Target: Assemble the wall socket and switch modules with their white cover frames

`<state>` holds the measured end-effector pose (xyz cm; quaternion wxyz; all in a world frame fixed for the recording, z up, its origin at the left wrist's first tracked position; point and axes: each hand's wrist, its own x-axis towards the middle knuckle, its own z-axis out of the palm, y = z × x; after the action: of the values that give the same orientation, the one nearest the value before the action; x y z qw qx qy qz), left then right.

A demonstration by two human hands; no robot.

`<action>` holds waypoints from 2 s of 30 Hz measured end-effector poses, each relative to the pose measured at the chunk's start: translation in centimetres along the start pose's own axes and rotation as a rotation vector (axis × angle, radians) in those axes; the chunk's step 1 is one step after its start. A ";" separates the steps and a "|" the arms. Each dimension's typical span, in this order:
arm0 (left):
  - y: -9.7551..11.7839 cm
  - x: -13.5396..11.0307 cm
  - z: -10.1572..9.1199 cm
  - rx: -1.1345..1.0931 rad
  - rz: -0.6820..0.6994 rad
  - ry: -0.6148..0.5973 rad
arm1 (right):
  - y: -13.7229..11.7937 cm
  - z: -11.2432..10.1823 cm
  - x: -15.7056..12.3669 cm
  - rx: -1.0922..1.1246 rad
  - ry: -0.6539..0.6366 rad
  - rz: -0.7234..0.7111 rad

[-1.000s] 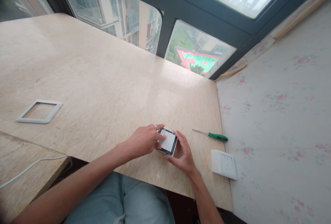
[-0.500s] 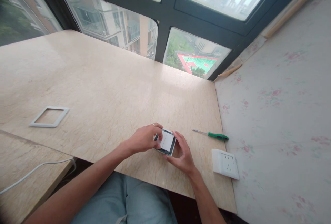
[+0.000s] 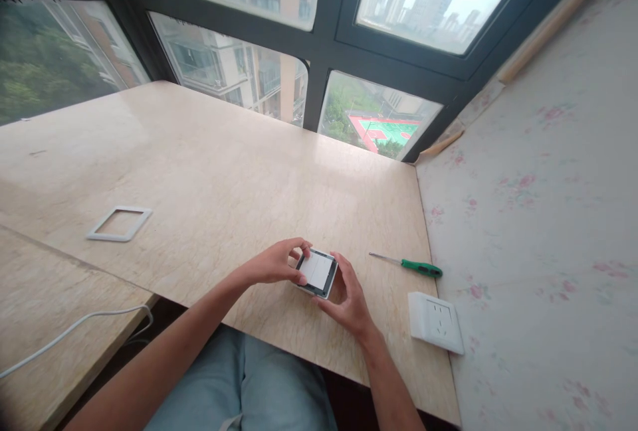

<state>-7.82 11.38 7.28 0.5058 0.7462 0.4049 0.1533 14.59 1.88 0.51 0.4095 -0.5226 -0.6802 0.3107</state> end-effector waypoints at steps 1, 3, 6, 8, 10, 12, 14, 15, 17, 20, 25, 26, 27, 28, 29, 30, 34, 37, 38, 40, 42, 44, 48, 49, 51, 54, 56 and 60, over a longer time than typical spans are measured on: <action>0.0 -0.2 0.2 -0.026 -0.007 0.008 | -0.1 -0.1 0.0 -0.030 0.002 -0.030; 0.2 -0.4 0.7 -0.027 -0.036 0.053 | -0.3 -0.2 0.1 -0.085 0.003 -0.098; 1.1 -0.6 1.6 0.062 -0.099 0.146 | -0.5 -0.2 0.1 -0.105 -0.009 -0.152; 1.6 -0.6 2.0 0.145 -0.126 0.167 | -0.5 -0.1 0.0 -0.102 -0.024 -0.153; 1.9 -0.5 2.2 0.215 -0.132 0.159 | -0.5 -0.1 -0.1 -0.096 -0.028 -0.157; 2.0 -0.3 2.3 0.260 -0.127 0.140 | -0.5 0.0 -0.1 -0.085 -0.024 -0.166; 2.2 -0.2 2.3 0.296 -0.112 0.125 | -0.5 0.1 -0.1 -0.070 -0.016 -0.174; 2.2 -0.1 2.3 0.311 -0.101 0.121 | -0.5 0.1 -0.1 -0.064 -0.013 -0.176; 2.4 -0.1 2.5 0.333 -0.076 0.122 | -0.5 0.1 -0.1 -0.056 -0.002 -0.177; 2.5 0.0 2.9 0.352 -0.065 0.145 | -0.4 0.1 0.0 -0.049 0.001 -0.180; 2.4 0.4 2.9 0.387 -0.052 0.122 | -0.2 0.1 0.0 -0.027 -0.003 -0.179; 2.3 0.6 2.8 0.385 -0.042 0.110 | -0.2 0.1 0.0 -0.028 0.004 -0.180; 2.2 0.7 2.6 0.379 -0.034 0.099 | -0.2 0.1 0.1 -0.029 0.010 -0.179; 2.1 0.8 2.5 0.371 -0.029 0.090 | -0.2 0.0 0.1 -0.029 0.014 -0.179; 1.9 0.8 2.5 0.362 -0.025 0.084 | -0.2 0.0 0.1 -0.030 0.015 -0.180; 1.7 0.8 2.4 0.352 -0.023 0.081 | -0.2 0.0 0.1 -0.031 0.014 -0.182; 1.0 0.5 2.7 0.307 -0.013 0.113 | 0.1 -0.2 0.2 -0.050 0.006 -0.202; 0.8 0.2 3.0 0.300 -0.010 0.129 | 0.4 -0.3 0.0 -0.073 -0.003 -0.216; 0.8 0.1 3.1 0.309 -0.011 0.130 | 0.5 -0.3 0.0 -0.087 -0.007 -0.221; 0.9 0.0 3.1 0.328 -0.016 0.132 | 0.7 -0.3 -0.1 -0.121 -0.010 -0.231; 0.9 0.0 3.1 0.330 -0.014 0.141 | 0.9 -0.3 -0.1 -0.136 -0.014 -0.228; 0.8 0.1 3.2 0.317 -0.003 0.159 | 0.9 -0.3 -0.1 -0.124 -0.018 -0.217; 0.3 0.1 3.4 0.283 0.007 0.197 | 1.0 -0.3 0.0 -0.079 -0.019 -0.208; 0.2 0.1 3.5 0.271 0.007 0.207 | 0.9 -0.3 0.1 -0.074 -0.015 -0.207; -0.1 -0.1 3.7 0.241 0.012 0.235 | 0.9 -0.2 0.1 -0.081 -0.011 -0.203; -0.8 -0.6 4.1 0.164 0.036 0.305 | 0.9 -0.1 0.3 -0.103 -0.017 -0.200; -1.4 -1.1 4.5 0.107 0.052 0.354 | 0.9 -0.1 0.3 -0.104 -0.030 -0.201; -2.5 -2.5 5.3 0.096 0.132 0.404 | 0.9 -0.1 0.4 -0.139 -0.038 -0.194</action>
<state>-7.12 6.59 3.18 0.3670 0.7485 0.4551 0.3129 15.08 2.50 -0.15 0.3875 -0.4754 -0.7551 0.2316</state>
